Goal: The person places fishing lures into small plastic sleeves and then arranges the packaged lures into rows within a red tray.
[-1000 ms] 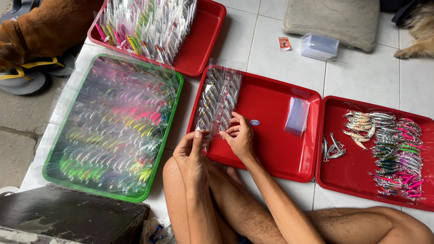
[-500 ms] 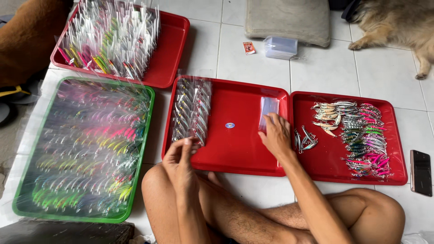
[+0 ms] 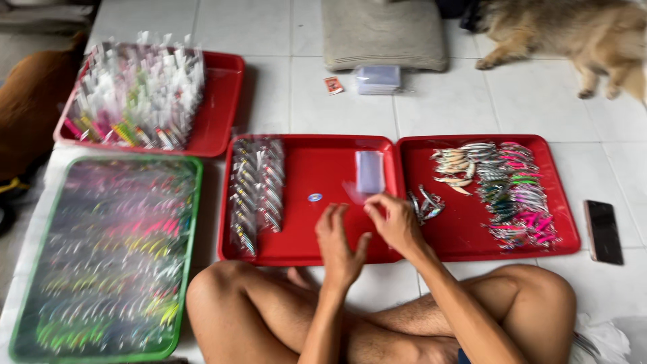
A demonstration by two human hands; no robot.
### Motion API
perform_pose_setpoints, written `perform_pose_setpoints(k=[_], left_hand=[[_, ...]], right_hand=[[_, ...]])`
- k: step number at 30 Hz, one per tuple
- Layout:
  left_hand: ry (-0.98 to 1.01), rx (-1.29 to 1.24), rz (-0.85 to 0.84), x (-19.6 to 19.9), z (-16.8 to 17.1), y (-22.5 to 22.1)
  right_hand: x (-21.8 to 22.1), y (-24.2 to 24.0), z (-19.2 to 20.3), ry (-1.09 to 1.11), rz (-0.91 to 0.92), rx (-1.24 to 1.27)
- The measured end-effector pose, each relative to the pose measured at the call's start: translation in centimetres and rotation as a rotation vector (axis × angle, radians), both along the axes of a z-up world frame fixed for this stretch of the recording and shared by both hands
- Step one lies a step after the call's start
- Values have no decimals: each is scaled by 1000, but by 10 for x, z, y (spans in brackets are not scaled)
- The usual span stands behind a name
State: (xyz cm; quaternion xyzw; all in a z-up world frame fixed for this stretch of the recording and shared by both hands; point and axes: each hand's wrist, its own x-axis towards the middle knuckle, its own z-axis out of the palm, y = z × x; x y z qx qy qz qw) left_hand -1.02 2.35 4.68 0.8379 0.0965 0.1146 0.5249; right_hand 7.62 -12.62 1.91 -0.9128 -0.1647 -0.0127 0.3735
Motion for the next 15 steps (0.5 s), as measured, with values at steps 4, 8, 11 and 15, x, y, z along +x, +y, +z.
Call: perform_pose_setpoints(k=[4, 8, 11, 15], left_hand=[[198, -28, -248, -1, -23, 5], [409, -369, -329, 1, -53, -14], [396, -481, -211, 6, -66, -18], [326, -623, -46, 12, -58, -13]], right_hand=[[-30, -21, 39, 238, 134, 206], [-6, -86, 5, 380, -46, 478], [9, -132, -31, 259, -279, 286], [4, -136, -41, 384, -297, 24]])
